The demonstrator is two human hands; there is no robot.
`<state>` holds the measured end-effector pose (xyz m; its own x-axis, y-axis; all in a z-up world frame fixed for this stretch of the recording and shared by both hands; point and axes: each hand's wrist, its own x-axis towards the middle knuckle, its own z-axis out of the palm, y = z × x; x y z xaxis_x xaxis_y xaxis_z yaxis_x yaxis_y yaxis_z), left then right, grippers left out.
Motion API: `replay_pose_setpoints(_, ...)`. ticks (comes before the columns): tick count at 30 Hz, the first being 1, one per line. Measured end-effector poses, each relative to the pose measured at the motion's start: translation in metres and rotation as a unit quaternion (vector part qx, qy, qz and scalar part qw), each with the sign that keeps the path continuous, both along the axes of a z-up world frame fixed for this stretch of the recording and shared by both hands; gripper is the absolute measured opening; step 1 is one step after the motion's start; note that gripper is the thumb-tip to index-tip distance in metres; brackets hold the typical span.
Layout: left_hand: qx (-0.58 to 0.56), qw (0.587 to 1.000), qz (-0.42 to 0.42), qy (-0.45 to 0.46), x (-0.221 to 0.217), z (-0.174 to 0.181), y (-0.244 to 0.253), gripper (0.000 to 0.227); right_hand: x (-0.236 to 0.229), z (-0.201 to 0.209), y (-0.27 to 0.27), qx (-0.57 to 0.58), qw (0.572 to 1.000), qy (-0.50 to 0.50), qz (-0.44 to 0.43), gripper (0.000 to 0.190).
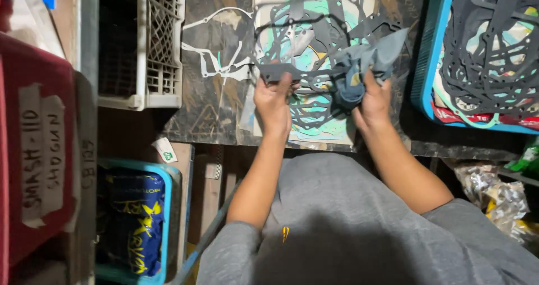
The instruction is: The person wipes several black rubber gaskets with a gray cloth on a workbench. They pick up each gasket, rub it with the cloth, and place it back on the surface, repeating the process for multiple items.
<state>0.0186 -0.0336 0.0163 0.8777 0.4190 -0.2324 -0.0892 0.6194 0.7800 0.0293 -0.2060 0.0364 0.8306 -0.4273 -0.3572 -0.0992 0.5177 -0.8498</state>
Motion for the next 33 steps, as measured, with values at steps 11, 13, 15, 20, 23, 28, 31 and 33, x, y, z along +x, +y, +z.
replay_pose_setpoints(11, 0.039, 0.995, -0.053, 0.076, -0.007, -0.015, -0.058, 0.027, -0.006, -0.020, -0.008, -0.003, 0.993, 0.054, 0.102, 0.017)
replay_pose_setpoints(13, 0.047, 0.995, -0.060, 0.060, -0.010, -0.008, -0.054, 0.025, -0.001, -0.021, -0.018, -0.014, 0.993, 0.054, 0.104, 0.017)
replay_pose_setpoints(15, 0.070, 0.993, -0.076, 0.060, -0.012, -0.001, -0.049, 0.027, 0.005, -0.025, -0.027, -0.003, 0.993, 0.064, 0.097, 0.018)
replay_pose_setpoints(20, 0.082, 0.994, -0.056, 0.052, -0.009, -0.010, -0.045, 0.028, 0.011, -0.025, -0.034, -0.004, 0.990, 0.064, 0.125, 0.019)
replay_pose_setpoints(23, 0.095, 0.992, -0.066, 0.042, -0.004, -0.011, -0.049, 0.027, 0.008, -0.039, -0.035, -0.017, 0.983, 0.082, 0.163, 0.022)
replay_pose_setpoints(28, 0.096, 0.991, -0.094, 0.029, -0.004, -0.004, -0.058, 0.030, 0.001, -0.027, -0.026, -0.007, 0.982, 0.082, 0.168, 0.017)
replay_pose_setpoints(31, 0.142, 0.979, -0.128, 0.068, -0.009, -0.012, -0.066, 0.033, 0.000, -0.015, -0.022, -0.024, 0.983, 0.090, 0.158, 0.018)
replay_pose_setpoints(33, 0.131, 0.973, -0.153, 0.111, -0.009, -0.018, -0.057, 0.023, 0.001, 0.004, -0.015, -0.042, 0.973, 0.076, 0.212, 0.021)
